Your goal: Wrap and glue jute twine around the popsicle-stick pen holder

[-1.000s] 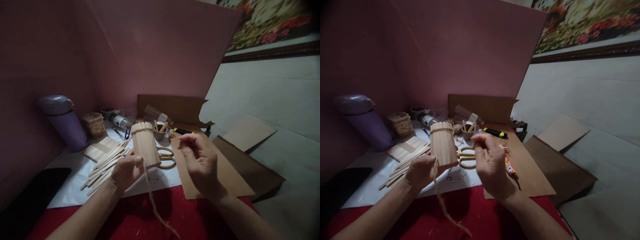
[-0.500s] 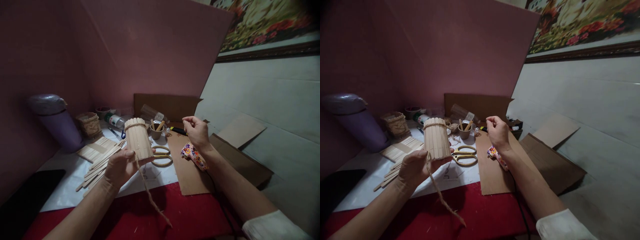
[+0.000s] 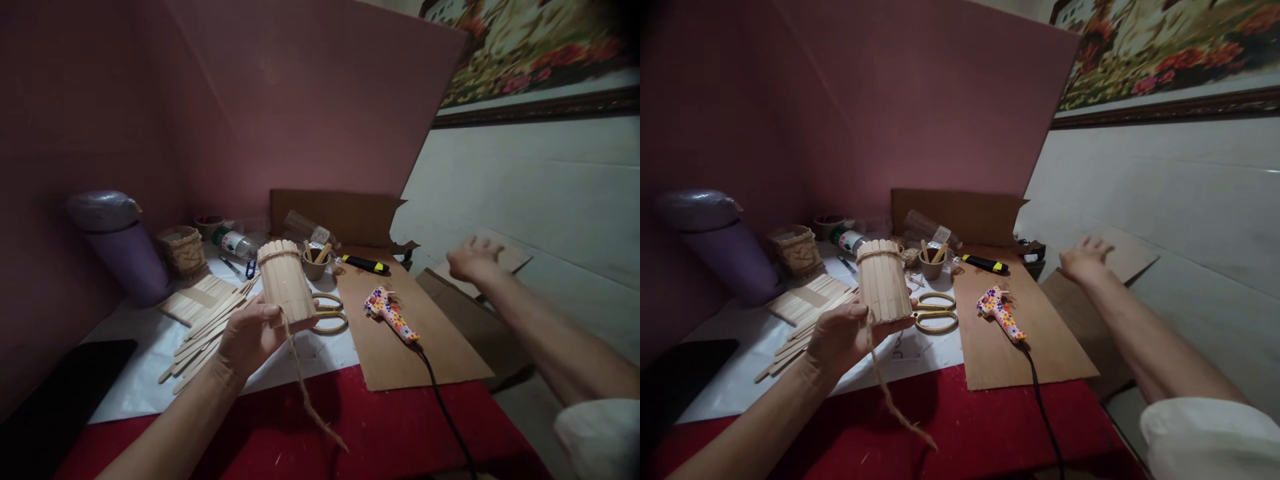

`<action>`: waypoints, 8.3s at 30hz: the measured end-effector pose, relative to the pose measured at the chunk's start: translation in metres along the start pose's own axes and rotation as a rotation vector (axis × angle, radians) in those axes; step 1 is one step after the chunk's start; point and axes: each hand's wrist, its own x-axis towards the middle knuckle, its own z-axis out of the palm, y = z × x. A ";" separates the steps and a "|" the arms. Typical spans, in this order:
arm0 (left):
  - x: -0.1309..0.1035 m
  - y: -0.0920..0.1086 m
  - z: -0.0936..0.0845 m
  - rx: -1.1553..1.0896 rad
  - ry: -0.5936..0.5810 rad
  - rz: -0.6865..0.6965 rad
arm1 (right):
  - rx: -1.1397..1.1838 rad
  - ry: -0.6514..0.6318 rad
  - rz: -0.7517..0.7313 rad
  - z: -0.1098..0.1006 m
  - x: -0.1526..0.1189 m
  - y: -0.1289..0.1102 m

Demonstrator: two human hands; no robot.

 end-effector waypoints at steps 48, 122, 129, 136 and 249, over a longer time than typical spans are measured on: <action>0.001 -0.011 0.000 -0.004 -0.091 -0.039 | 0.589 -0.395 -0.016 0.008 -0.181 -0.152; 0.000 -0.015 0.004 0.113 -0.043 -0.032 | 0.728 -0.528 0.038 0.022 -0.182 -0.161; -0.001 -0.014 0.005 0.101 -0.006 -0.039 | 0.708 -0.535 0.035 0.022 -0.184 -0.159; -0.001 -0.013 0.008 0.092 -0.003 -0.040 | 0.735 -0.553 0.043 0.021 -0.180 -0.162; -0.004 -0.010 -0.005 -0.067 -0.054 -0.085 | 0.960 -0.553 0.133 0.024 -0.185 -0.153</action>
